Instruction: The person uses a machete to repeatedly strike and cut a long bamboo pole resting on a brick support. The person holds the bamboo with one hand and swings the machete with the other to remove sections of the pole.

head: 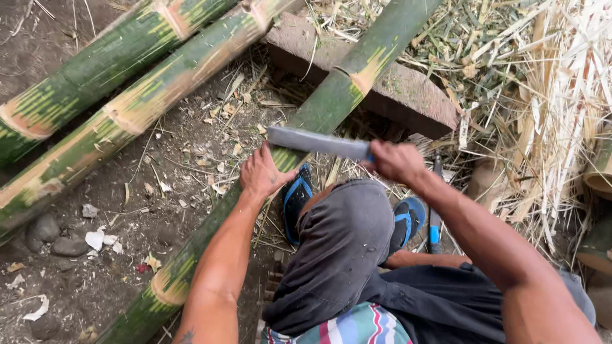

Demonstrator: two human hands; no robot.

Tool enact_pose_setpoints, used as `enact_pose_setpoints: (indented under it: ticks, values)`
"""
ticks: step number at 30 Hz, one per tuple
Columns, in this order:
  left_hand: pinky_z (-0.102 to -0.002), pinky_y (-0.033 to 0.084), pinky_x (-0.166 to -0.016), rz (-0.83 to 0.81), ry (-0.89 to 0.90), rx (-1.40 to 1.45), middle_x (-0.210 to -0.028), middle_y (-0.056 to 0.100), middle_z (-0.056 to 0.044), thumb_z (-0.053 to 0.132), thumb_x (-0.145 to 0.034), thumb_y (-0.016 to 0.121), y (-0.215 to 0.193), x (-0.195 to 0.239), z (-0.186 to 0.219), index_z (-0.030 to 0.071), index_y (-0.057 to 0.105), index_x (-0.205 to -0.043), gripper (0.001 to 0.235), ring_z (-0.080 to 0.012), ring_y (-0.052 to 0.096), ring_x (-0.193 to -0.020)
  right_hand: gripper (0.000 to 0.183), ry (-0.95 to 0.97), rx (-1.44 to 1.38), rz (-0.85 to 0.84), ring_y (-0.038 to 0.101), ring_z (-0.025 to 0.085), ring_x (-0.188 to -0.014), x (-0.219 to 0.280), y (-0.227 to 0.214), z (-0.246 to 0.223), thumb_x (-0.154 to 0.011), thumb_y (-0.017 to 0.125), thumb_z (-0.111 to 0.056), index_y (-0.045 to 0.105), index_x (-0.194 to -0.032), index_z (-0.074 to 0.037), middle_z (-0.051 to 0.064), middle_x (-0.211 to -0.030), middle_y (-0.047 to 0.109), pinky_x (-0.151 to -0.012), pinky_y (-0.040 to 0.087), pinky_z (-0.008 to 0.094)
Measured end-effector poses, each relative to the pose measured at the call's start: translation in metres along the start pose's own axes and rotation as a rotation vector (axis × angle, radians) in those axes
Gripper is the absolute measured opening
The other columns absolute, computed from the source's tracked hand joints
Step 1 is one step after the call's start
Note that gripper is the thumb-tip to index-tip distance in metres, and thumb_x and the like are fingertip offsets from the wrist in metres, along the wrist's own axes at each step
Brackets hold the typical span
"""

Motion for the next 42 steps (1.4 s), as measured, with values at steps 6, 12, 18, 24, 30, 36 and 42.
enact_pose_setpoints:
  ticks: [6, 12, 18, 24, 30, 36, 42]
  values:
    - [-0.054, 0.042, -0.109, -0.016, 0.001, 0.008, -0.148, 0.047, -0.025, 0.075, -0.063, 0.078, -0.002, 0.003, 0.001, 0.008, 0.02, -0.161, 0.132, -0.0406, 0.052, -0.133, 0.065, 0.272, -0.133, 0.232, 0.069, 0.041, -0.069, -0.008, -0.017, 0.02, -0.107, 0.046, -0.067, 0.057, -0.106, -0.003, 0.02, -0.078, 0.07, -0.059, 0.054, 0.05]
    - [-0.055, 0.044, -0.104, 0.002, 0.026, 0.014, -0.148, 0.046, -0.027, 0.079, -0.065, 0.075, 0.012, 0.003, -0.004, 0.007, 0.02, -0.16, 0.131, -0.0419, 0.053, -0.132, 0.065, 0.443, -0.194, 0.233, 0.071, 0.04, -0.076, -0.006, 0.012, 0.077, -0.097, 0.053, -0.066, 0.061, -0.109, -0.003, 0.022, -0.085, 0.072, -0.063, 0.056, 0.049]
    - [-0.047, 0.055, -0.082, 0.004, 0.03, -0.006, -0.132, 0.058, -0.021, 0.091, -0.066, 0.063, 0.015, -0.02, -0.017, 0.01, 0.028, -0.157, 0.127, -0.0324, 0.064, -0.107, 0.058, 0.626, -0.565, 0.385, 0.073, 0.044, -0.076, -0.031, 0.029, 0.13, -0.107, 0.053, -0.055, 0.063, -0.105, 0.003, 0.026, -0.083, 0.071, -0.065, 0.056, 0.054]
    - [-0.043, 0.055, -0.073, -0.242, -0.132, 0.344, -0.103, 0.078, -0.011, 0.096, -0.073, 0.031, 0.03, -0.062, -0.058, 0.03, 0.063, -0.141, 0.1, -0.0206, 0.069, -0.084, 0.062, 0.397, -0.761, 0.471, 0.073, 0.038, -0.074, -0.071, 0.082, -0.005, -0.088, 0.075, -0.058, 0.062, -0.108, -0.001, 0.022, -0.083, 0.072, -0.066, 0.057, 0.047]
    - [-0.051, 0.051, -0.09, -0.361, -0.023, 0.531, -0.119, 0.068, -0.015, 0.086, -0.064, 0.069, 0.038, -0.067, -0.055, 0.02, 0.045, -0.15, 0.111, -0.0284, 0.066, -0.103, 0.06, 0.305, -1.1, 0.63, 0.071, 0.025, -0.085, -0.112, 0.105, -0.055, -0.087, 0.08, -0.045, 0.06, -0.125, -0.003, 0.013, -0.094, 0.073, -0.076, 0.054, 0.042]
    - [-0.05, 0.056, -0.09, -0.185, -0.095, 0.206, -0.118, 0.071, -0.018, 0.084, -0.064, 0.071, 0.004, -0.043, -0.034, 0.014, 0.044, -0.153, 0.117, -0.0347, 0.071, -0.106, 0.045, 0.218, -1.058, 0.591, 0.066, 0.026, -0.074, -0.12, 0.101, -0.049, -0.09, 0.085, -0.035, 0.06, -0.104, -0.001, 0.013, -0.085, 0.071, -0.067, 0.054, 0.039]
    - [-0.055, 0.052, -0.088, -0.036, 0.003, 0.014, -0.127, 0.054, -0.026, 0.079, -0.054, 0.083, -0.009, -0.019, -0.023, 0.01, 0.024, -0.158, 0.137, -0.039, 0.061, -0.114, 0.053, 0.237, -0.56, 0.492, 0.069, 0.04, -0.069, -0.084, 0.052, -0.033, -0.1, 0.068, -0.045, 0.045, -0.111, 0.001, 0.024, -0.088, 0.068, -0.056, 0.055, 0.051]
Point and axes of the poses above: each hand's wrist, its own x-axis away from the middle knuckle, its own y-axis out of the palm, z = x × y, the point moved 5 cm from there along -x, towards the middle knuckle
